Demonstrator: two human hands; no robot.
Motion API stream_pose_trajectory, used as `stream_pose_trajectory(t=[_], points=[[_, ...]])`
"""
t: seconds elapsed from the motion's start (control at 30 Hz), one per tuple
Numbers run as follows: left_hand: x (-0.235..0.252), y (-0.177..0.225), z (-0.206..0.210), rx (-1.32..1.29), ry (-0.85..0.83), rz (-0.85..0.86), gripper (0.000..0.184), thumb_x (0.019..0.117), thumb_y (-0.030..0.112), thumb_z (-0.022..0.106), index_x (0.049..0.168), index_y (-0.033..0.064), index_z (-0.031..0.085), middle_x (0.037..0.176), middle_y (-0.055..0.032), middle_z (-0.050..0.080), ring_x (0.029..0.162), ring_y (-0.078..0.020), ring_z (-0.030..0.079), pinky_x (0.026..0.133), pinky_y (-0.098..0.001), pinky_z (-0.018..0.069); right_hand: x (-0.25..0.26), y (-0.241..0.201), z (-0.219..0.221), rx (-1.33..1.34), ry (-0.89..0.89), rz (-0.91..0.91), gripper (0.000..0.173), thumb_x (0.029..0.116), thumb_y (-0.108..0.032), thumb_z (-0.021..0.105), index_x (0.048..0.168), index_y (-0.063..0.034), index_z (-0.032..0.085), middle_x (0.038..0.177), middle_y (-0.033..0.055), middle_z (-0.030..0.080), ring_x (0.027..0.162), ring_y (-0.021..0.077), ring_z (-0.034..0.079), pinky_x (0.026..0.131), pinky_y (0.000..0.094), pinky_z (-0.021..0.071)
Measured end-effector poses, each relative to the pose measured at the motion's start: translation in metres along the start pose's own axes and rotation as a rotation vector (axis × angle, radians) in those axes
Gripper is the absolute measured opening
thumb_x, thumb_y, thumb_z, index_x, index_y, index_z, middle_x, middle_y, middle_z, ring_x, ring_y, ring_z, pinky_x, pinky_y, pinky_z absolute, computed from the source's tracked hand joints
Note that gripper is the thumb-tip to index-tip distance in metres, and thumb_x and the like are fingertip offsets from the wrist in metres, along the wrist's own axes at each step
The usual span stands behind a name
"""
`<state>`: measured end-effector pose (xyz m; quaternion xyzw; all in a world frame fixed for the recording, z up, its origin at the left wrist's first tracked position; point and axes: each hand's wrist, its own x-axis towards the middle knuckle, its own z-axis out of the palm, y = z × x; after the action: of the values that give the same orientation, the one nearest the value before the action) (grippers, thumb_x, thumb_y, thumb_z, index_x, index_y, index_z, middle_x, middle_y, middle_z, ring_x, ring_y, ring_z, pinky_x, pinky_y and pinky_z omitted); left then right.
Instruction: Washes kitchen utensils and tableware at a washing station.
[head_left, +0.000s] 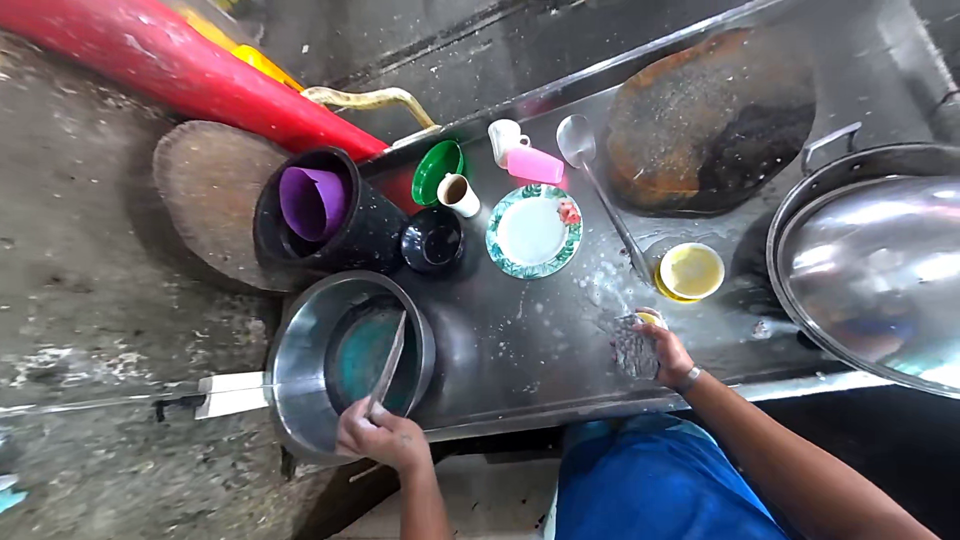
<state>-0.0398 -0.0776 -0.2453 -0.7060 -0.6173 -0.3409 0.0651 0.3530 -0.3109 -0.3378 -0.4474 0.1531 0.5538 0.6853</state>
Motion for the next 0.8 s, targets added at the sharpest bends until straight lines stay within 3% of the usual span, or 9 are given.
stream_pose_trajectory(t=[0.1,0.23,0.33,0.37,0.43,0.5,0.57,0.67,0.8], points=[[-0.019,0.056,0.032,-0.149,-0.022,0.059,0.030,0.0982,0.012,0.058,0.121,-0.0063,0.064,0.128,-0.0285,0.061,0.129,-0.0416,0.052,0.114,-0.0495,0.0379,0.001,0.003,0.007,0.062,0.033,0.017,0.048,0.1036,-0.016,0.047,0.150,-0.0179,0.034,0.107,0.0241,0.069,0.087,0.0411,0.073,0.070,0.0579,0.0621],[-0.019,0.155,0.128,-0.463,-0.603,-0.143,0.059,0.1001,0.022,0.061,0.146,-0.0092,0.040,0.138,-0.0308,0.054,0.127,-0.0394,0.055,0.108,-0.0499,0.0465,0.006,0.008,0.024,-0.129,0.032,-0.037,0.054,0.1010,-0.011,0.054,0.151,-0.0144,0.034,0.108,0.0222,0.068,0.085,0.0371,0.073,0.069,0.0538,0.0629],[-0.010,0.205,0.218,-0.528,-0.840,-0.459,0.078,0.0990,0.037,0.067,0.153,-0.0046,0.028,0.119,-0.0261,0.066,0.096,-0.0323,0.070,0.083,-0.0486,0.0590,0.000,0.008,0.037,-0.457,-0.107,-0.150,0.069,0.0900,-0.007,0.068,0.150,-0.0095,0.034,0.122,0.0191,0.064,0.091,0.0309,0.073,0.075,0.0487,0.0647],[-0.007,0.216,0.240,-0.536,-0.847,-0.577,0.078,0.0971,0.038,0.070,0.151,-0.0021,0.030,0.110,-0.0253,0.068,0.081,-0.0304,0.072,0.071,-0.0463,0.0616,-0.002,0.007,0.042,-0.513,-0.128,-0.166,0.072,0.0878,-0.008,0.071,0.149,-0.0090,0.034,0.123,0.0177,0.063,0.093,0.0281,0.072,0.076,0.0461,0.0644],[-0.004,0.226,0.270,-0.552,-0.780,-0.732,0.075,0.0910,0.028,0.077,0.147,0.0013,0.035,0.107,-0.0259,0.068,0.074,-0.0322,0.073,0.065,-0.0480,0.0636,-0.005,0.003,0.044,-0.585,-0.114,-0.199,0.071,0.0864,-0.011,0.074,0.147,-0.0072,0.037,0.122,0.0157,0.064,0.094,0.0228,0.071,0.079,0.0414,0.0634],[-0.011,0.230,0.269,-0.606,-0.761,-0.778,0.071,0.0919,0.023,0.076,0.145,0.0013,0.035,0.108,-0.0257,0.067,0.073,-0.0314,0.072,0.064,-0.0467,0.0635,-0.002,-0.006,0.040,-0.761,-0.047,-0.279,0.067,0.0867,-0.017,0.076,0.142,-0.0043,0.041,0.115,0.0141,0.065,0.094,0.0187,0.069,0.082,0.0376,0.0601],[-0.030,0.221,0.248,-0.644,-0.792,-0.733,0.070,0.0953,0.025,0.072,0.147,0.0012,0.032,0.109,-0.0251,0.065,0.069,-0.0287,0.071,0.062,-0.0447,0.0630,0.005,-0.017,0.039,-1.069,0.028,-0.399,0.064,0.0884,-0.028,0.075,0.139,-0.0030,0.045,0.110,0.0154,0.066,0.093,0.0237,0.068,0.084,0.0442,0.0581],[-0.074,0.190,0.206,-0.653,-0.925,-0.685,0.072,0.0990,0.027,0.069,0.152,0.0025,0.026,0.114,-0.0274,0.064,0.074,-0.0312,0.072,0.064,-0.0470,0.0642,0.017,-0.028,0.064,-1.546,0.079,-0.574,0.062,0.0895,-0.032,0.074,0.140,-0.0032,0.052,0.133,0.0194,0.062,0.117,0.0354,0.064,0.100,0.0551,0.0539],[-0.124,0.165,0.160,-0.726,-1.094,-0.713,0.055,0.1069,0.019,0.056,0.151,0.0024,0.027,0.107,-0.0255,0.066,0.069,-0.0305,0.074,0.059,-0.0448,0.0656,0.073,0.022,0.067,-1.974,-0.407,-0.743,0.058,0.0970,-0.044,0.066,0.150,-0.0226,0.053,0.162,0.0095,0.042,0.150,0.0335,0.037,0.121,0.0636,0.0269]])
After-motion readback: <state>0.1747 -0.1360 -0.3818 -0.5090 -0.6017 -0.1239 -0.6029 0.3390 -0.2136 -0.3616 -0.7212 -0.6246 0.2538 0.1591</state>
